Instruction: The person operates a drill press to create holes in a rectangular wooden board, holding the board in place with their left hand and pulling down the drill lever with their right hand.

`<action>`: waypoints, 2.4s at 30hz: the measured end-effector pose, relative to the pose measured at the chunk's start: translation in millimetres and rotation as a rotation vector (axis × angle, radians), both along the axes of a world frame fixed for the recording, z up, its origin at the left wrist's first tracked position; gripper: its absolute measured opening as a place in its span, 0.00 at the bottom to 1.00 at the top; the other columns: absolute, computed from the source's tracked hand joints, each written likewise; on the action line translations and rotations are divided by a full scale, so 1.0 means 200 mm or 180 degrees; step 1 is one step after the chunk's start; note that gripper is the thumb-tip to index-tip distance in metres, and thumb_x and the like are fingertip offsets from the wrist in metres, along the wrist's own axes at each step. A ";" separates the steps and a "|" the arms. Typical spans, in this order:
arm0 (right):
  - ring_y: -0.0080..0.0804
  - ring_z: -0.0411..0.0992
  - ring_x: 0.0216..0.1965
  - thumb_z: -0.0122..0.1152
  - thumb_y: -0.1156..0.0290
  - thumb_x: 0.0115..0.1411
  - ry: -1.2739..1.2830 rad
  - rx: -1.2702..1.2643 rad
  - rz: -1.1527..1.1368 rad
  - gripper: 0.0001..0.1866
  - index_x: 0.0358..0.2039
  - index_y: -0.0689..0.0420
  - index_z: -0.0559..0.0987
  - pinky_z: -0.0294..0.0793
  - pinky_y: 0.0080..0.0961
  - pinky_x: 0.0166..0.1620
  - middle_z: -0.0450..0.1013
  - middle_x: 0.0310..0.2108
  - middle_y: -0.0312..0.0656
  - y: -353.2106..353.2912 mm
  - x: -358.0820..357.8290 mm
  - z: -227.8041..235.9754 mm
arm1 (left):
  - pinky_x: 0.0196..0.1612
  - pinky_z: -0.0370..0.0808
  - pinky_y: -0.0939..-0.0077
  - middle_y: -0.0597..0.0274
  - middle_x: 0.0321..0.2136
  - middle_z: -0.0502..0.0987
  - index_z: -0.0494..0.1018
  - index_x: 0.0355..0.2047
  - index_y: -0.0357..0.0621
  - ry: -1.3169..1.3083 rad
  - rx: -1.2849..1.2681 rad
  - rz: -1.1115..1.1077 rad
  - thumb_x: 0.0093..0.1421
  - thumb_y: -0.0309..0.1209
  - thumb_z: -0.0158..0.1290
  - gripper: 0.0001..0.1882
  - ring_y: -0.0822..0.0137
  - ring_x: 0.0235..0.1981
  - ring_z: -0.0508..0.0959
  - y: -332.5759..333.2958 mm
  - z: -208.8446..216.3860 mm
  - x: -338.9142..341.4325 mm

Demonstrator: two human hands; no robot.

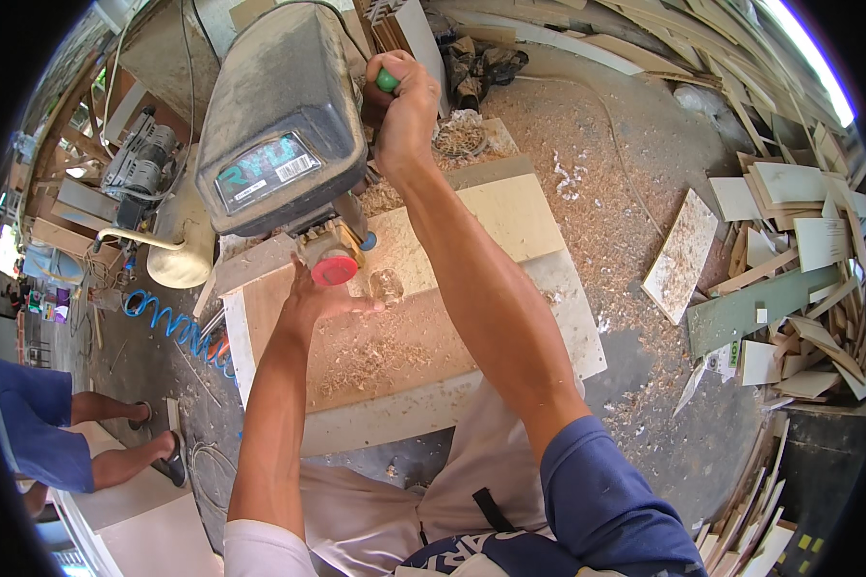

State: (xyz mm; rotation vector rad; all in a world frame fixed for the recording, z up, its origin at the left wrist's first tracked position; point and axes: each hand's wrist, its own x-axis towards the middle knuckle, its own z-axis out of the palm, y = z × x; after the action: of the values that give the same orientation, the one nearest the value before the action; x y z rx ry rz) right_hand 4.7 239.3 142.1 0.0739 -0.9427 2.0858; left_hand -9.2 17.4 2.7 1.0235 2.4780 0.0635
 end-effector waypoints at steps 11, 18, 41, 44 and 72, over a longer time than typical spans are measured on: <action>0.18 0.52 0.15 0.48 0.62 0.63 0.0007 0.0016 0.0016 0.13 0.25 0.54 0.73 0.49 0.20 0.20 0.57 0.15 0.28 0.00 0.02 0.00 | 0.73 0.39 0.52 0.44 0.72 0.49 0.46 0.71 0.36 -0.0001 -0.0209 -0.0028 0.35 0.71 0.65 0.74 0.49 0.74 0.45 0.01 0.00 0.00; 0.18 0.51 0.15 0.48 0.62 0.62 -0.0090 -0.0057 0.0148 0.13 0.24 0.54 0.73 0.48 0.21 0.20 0.56 0.15 0.28 0.00 0.05 0.01 | 0.72 0.22 0.37 0.53 0.71 0.56 0.52 0.71 0.45 0.0034 -0.0452 -0.0003 0.37 0.78 0.57 0.70 0.55 0.75 0.46 0.00 -0.01 0.00; 0.16 0.51 0.17 0.48 0.64 0.61 0.0011 -0.0154 0.0215 0.15 0.21 0.57 0.72 0.46 0.20 0.21 0.56 0.15 0.27 -0.01 0.07 0.02 | 0.73 0.31 0.46 0.46 0.72 0.49 0.48 0.71 0.40 0.0011 -0.0229 0.0013 0.34 0.73 0.63 0.73 0.49 0.74 0.44 0.00 -0.03 -0.02; 0.16 0.51 0.16 0.47 0.64 0.62 -0.0040 -0.0113 0.0285 0.14 0.22 0.56 0.72 0.47 0.20 0.21 0.56 0.15 0.27 -0.01 0.08 0.01 | 0.73 0.49 0.59 0.36 0.71 0.48 0.46 0.70 0.28 -0.0007 -0.0056 -0.0125 0.34 0.64 0.71 0.75 0.44 0.73 0.48 0.02 0.02 0.00; 0.16 0.50 0.17 0.46 0.64 0.63 0.0055 0.0046 0.0465 0.13 0.26 0.56 0.73 0.49 0.19 0.21 0.56 0.16 0.27 0.00 0.12 0.01 | 0.73 0.50 0.58 0.41 0.71 0.49 0.45 0.70 0.31 -0.0097 -0.0090 0.0081 0.34 0.64 0.71 0.75 0.47 0.73 0.50 0.03 0.04 0.02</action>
State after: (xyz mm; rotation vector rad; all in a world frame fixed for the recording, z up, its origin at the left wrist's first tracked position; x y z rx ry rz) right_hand 28.0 239.2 143.2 0.1728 -0.9672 2.2085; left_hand -4.7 23.8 9.8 0.9723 2.4578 0.0518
